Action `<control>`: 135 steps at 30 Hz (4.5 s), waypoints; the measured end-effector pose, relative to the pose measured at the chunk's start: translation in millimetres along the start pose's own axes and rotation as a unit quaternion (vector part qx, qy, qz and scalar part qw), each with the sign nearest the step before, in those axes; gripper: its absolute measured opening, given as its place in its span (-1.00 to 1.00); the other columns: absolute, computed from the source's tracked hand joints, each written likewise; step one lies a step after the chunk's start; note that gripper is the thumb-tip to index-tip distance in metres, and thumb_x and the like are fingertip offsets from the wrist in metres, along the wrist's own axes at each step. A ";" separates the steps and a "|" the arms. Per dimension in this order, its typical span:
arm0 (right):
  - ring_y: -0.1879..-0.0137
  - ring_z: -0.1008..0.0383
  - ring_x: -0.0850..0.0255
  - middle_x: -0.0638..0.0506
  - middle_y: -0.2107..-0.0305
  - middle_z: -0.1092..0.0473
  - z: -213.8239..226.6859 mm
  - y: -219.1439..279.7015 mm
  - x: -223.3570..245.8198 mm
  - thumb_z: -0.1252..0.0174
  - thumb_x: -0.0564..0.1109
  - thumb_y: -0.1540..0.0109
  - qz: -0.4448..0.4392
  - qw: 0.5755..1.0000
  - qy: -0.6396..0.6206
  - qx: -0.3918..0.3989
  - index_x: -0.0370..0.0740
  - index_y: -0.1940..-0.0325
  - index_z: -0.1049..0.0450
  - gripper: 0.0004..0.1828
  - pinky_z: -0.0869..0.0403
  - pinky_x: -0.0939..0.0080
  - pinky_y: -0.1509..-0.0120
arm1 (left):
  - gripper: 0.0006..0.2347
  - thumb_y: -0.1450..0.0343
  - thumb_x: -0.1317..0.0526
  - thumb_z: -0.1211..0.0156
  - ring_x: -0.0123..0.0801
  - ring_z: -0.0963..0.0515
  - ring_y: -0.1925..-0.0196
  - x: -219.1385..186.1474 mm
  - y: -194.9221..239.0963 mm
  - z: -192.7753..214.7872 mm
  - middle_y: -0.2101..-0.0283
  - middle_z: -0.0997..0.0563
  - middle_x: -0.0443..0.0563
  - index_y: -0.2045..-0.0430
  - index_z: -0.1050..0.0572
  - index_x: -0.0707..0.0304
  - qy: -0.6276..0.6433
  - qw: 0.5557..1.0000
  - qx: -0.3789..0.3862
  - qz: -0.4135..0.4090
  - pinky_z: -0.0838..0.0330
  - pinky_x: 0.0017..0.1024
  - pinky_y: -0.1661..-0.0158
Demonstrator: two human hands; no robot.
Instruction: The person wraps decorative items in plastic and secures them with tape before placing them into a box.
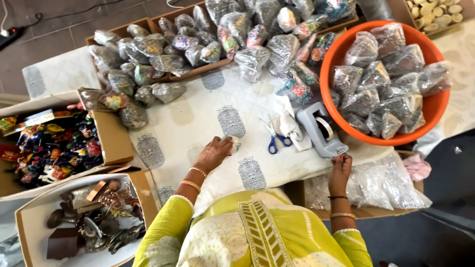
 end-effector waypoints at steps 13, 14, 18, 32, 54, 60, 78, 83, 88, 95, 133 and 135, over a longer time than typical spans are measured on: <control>0.20 -0.25 0.37 0.15 0.32 -0.28 -134.4 72.6 -7.4 -0.02 -0.06 -0.44 -0.031 0.997 0.018 0.066 -0.21 0.04 -0.32 -0.83 -0.34 0.35 0.05 | -0.70 -0.38 0.15 -0.30 -0.04 -0.50 -0.04 0.3 1.9 6.0 -0.25 -0.47 -0.12 0.04 -0.47 0.17 0.002 0.999 -0.032 -0.016 -0.57 -0.22 0.00; 0.22 -0.26 0.37 0.14 0.35 -0.30 -168.9 77.7 -0.4 -0.06 -0.05 -0.42 -0.069 0.989 0.020 0.129 -0.23 0.07 -0.37 -0.81 -0.34 0.36 0.08 | -0.68 -0.36 0.17 -0.31 -0.04 -0.50 -0.02 -1.7 2.9 7.4 -0.24 -0.47 -0.10 0.03 -0.47 0.18 0.012 0.999 -0.035 -0.016 -0.57 -0.21 0.03; 0.32 -0.33 0.37 0.11 0.41 -0.40 -273.3 82.9 -14.0 -0.15 -0.07 -0.34 -0.168 0.950 -0.031 0.260 -0.24 0.13 -0.47 -0.82 -0.35 0.33 0.21 | -0.64 -0.32 0.18 -0.33 -0.03 -0.49 -0.01 -5.1 7.6 6.7 -0.22 -0.47 -0.07 0.01 -0.47 0.18 0.020 0.999 -0.043 -0.019 -0.57 -0.21 0.06; 0.49 -0.31 0.36 0.05 0.49 -0.46 -339.9 76.0 -44.4 -0.18 -0.10 -0.31 -0.232 0.957 0.075 0.157 -0.30 0.27 -0.49 -0.81 -0.28 0.29 0.45 | -0.72 -0.32 0.22 -0.34 -0.03 -0.52 -0.02 -9.3 10.8 11.2 -0.21 -0.48 -0.01 0.14 -0.48 0.20 0.001 0.997 -0.077 -0.028 -0.59 -0.22 0.08; 0.41 -0.38 0.40 0.11 0.50 -0.44 -341.8 59.8 -39.7 -0.25 -0.22 -0.24 -0.204 0.934 0.134 0.261 -0.24 0.22 -0.43 -0.88 -0.33 0.38 0.35 | -0.50 -0.37 0.11 -0.30 -0.07 -0.48 -0.10 -3.6 3.9 -2.2 -0.23 -0.40 0.01 -0.19 -0.30 0.17 -0.033 0.999 -0.012 -0.015 -0.52 -0.24 -0.04; 0.45 -0.24 0.43 0.13 0.54 -0.37 -338.2 70.3 -20.8 -0.24 -0.15 -0.30 -0.190 0.929 0.161 0.275 -0.16 0.16 -0.43 -0.89 -0.19 0.38 0.41 | -0.43 -0.36 0.12 -0.32 -0.09 -0.49 -0.11 0.1 2.2 -5.9 -0.26 -0.34 0.02 -0.26 -0.25 0.21 -0.013 0.999 0.030 0.019 -0.51 -0.22 -0.06; 0.51 -0.22 0.43 0.17 0.56 -0.37 -342.3 56.8 -21.9 -0.33 0.00 -0.22 -0.282 0.867 0.146 0.384 -0.07 -0.11 -0.34 -0.55 -0.12 0.41 0.51 | -0.50 -0.34 0.12 -0.36 0.02 -0.51 -0.12 18.8 -2.7 3.6 -0.27 -0.30 0.13 -0.14 -0.38 0.27 0.124 0.988 0.033 0.085 -0.45 -0.12 -0.11; 0.50 -0.28 0.43 0.15 0.55 -0.41 -341.7 54.0 -34.2 -0.34 0.01 -0.22 -0.255 0.878 0.154 0.374 -0.13 -0.07 -0.36 -0.56 -0.21 0.42 0.48 | -0.51 -0.34 0.11 -0.38 0.05 -0.51 -0.14 27.4 -2.7 2.9 -0.26 -0.33 0.10 -0.15 -0.40 0.20 0.153 0.984 0.005 0.090 -0.47 -0.12 -0.11; 0.51 -0.34 0.44 0.11 0.57 -0.43 -341.7 59.8 -12.9 -0.26 0.04 -0.27 -0.218 0.879 0.181 0.383 -0.10 -0.10 -0.35 -0.61 -0.24 0.41 0.46 | -0.48 -0.32 0.11 -0.40 0.04 -0.51 -0.16 31.8 -3.5 4.6 -0.24 -0.34 0.11 -0.17 -0.39 0.16 0.193 0.976 -0.004 0.103 -0.46 -0.12 -0.10; 0.10 -0.34 0.09 -0.10 0.23 -0.38 -326.4 75.8 53.8 -0.26 -0.06 -0.27 0.096 0.927 0.259 0.254 -0.21 -0.18 -0.38 -0.57 -0.39 0.09 0.01 | -0.37 -0.26 0.16 -0.46 0.07 -0.51 -0.14 33.3 0.1 10.1 -0.20 -0.35 0.16 -0.24 -0.34 0.18 0.275 0.954 -0.052 0.111 -0.47 -0.16 -0.12; -0.24 -0.35 0.25 -0.03 -0.13 -0.39 -343.1 80.1 -16.4 -0.20 0.00 -0.32 -0.225 0.887 -0.027 0.402 -0.32 -0.44 -0.24 -0.34 -0.35 0.21 -0.36 | -0.59 -0.27 0.35 -0.37 -0.36 -0.60 0.07 64.3 13.4 -41.2 0.13 -0.64 0.07 -0.01 -0.47 0.46 0.563 0.794 -0.079 0.216 -0.53 -0.37 0.06; -0.17 -0.42 0.25 -0.05 -0.10 -0.43 -347.2 77.1 -13.8 -0.20 -0.09 -0.27 -0.124 0.868 0.093 0.472 -0.23 -0.43 -0.23 -0.35 -0.44 0.21 -0.25 | -0.39 -0.28 0.18 -0.48 -0.27 -0.53 0.00 63.3 16.3 -27.8 0.06 -0.53 0.05 -0.18 -0.27 0.30 0.555 0.796 -0.051 0.235 -0.47 -0.32 -0.03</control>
Point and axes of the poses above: each hand's wrist, its own y-axis away from the middle knuckle, its own z-axis out of the back of the hand, x = y × z, the point moved 7 cm from there along -y, towards the middle knuckle
